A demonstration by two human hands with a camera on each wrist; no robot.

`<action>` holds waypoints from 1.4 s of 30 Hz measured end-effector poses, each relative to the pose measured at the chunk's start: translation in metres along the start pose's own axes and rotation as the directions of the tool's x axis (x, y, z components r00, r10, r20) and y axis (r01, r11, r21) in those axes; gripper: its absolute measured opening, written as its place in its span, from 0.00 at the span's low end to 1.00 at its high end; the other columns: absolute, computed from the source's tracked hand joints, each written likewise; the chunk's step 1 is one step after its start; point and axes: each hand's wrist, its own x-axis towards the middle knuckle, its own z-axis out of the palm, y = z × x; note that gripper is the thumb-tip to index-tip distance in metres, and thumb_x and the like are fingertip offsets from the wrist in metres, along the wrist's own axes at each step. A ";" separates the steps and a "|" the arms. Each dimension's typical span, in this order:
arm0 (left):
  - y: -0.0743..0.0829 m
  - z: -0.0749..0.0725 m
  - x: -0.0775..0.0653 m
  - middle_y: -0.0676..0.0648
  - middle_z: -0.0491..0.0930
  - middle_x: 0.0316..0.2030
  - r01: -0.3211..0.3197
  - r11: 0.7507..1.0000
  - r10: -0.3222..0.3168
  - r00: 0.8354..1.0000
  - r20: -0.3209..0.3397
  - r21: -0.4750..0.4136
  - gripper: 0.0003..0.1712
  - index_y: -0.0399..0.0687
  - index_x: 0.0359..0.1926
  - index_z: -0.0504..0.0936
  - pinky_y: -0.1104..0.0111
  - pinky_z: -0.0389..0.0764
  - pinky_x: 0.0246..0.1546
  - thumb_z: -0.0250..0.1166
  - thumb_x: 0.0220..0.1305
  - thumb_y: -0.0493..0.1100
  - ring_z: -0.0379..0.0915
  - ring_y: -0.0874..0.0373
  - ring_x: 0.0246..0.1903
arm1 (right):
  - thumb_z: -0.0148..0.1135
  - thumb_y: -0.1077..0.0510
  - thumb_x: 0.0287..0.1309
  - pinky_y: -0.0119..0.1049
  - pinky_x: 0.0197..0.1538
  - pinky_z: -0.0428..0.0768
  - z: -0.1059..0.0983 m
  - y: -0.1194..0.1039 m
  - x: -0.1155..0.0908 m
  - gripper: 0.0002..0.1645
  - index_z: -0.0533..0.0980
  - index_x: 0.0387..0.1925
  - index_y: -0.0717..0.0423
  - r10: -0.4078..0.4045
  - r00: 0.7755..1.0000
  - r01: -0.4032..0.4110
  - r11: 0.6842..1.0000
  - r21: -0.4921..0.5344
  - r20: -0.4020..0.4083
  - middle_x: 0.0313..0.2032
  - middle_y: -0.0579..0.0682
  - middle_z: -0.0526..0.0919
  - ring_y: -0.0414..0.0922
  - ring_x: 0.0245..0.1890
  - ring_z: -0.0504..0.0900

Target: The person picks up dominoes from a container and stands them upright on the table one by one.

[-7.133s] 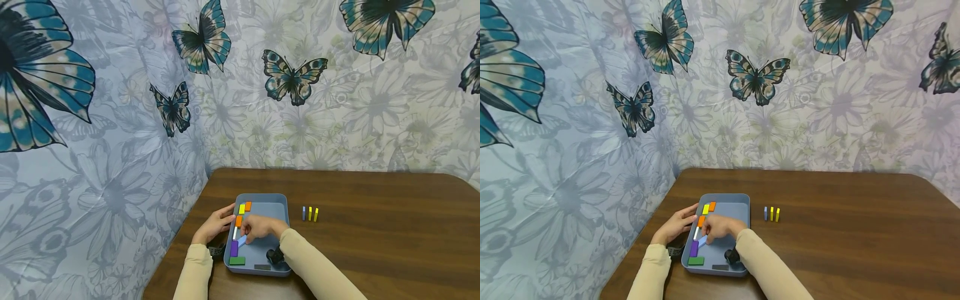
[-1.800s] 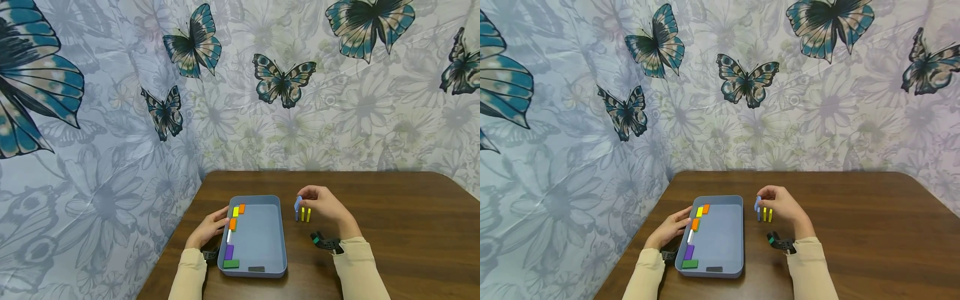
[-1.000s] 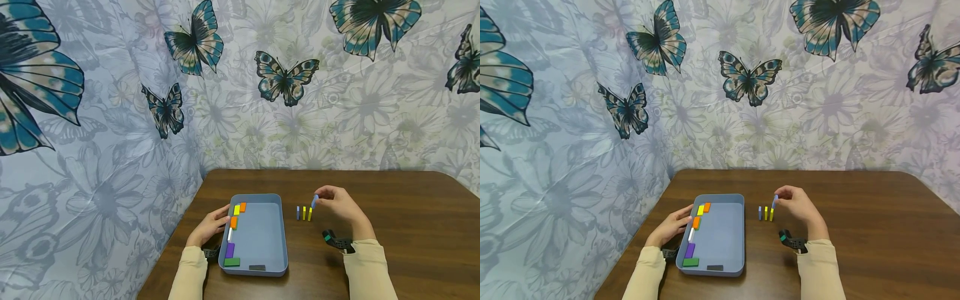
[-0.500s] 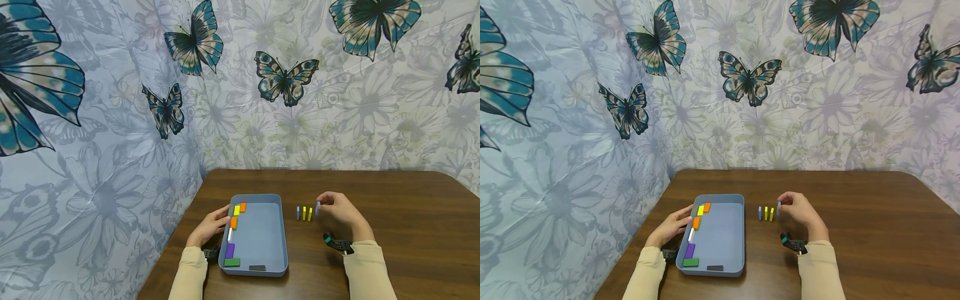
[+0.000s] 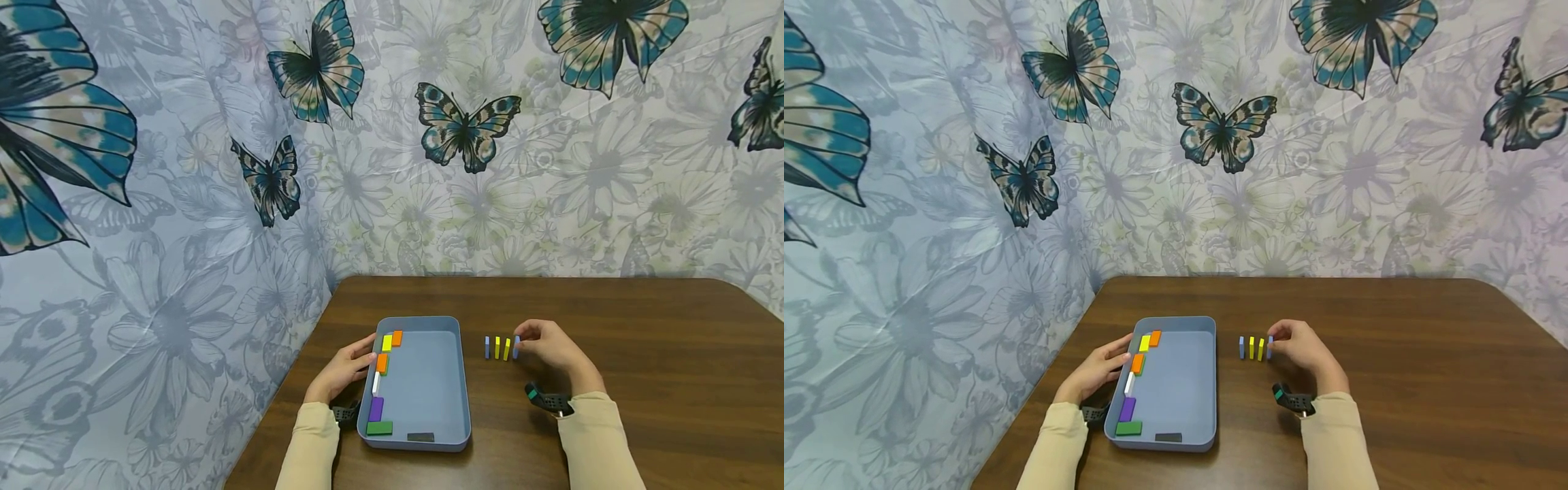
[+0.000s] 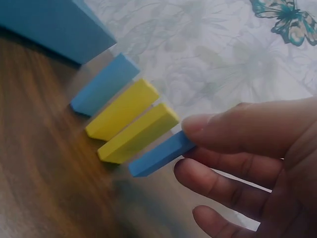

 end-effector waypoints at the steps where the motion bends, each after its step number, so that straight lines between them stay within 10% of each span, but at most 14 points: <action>1: 0.000 0.000 0.000 0.32 0.57 0.75 0.000 1.000 0.000 1.000 0.000 -0.001 0.37 0.50 0.79 0.54 0.44 0.69 0.67 0.57 0.76 0.48 0.63 0.38 0.70 | 0.65 0.66 0.61 0.31 0.38 0.79 0.001 0.001 0.000 0.12 0.77 0.44 0.70 0.000 1.000 0.000 1.000 -0.004 0.001 0.37 0.56 0.82 0.41 0.37 0.77; 42: 0.001 0.001 0.000 0.33 0.57 0.75 -0.001 1.000 0.001 1.000 -0.009 0.009 0.37 0.51 0.79 0.54 0.44 0.70 0.67 0.57 0.76 0.48 0.62 0.37 0.71 | 0.66 0.70 0.55 0.33 0.35 0.75 0.012 0.012 0.001 0.11 0.75 0.40 0.69 0.060 0.998 -0.060 0.998 -0.013 0.035 0.34 0.55 0.80 0.44 0.34 0.75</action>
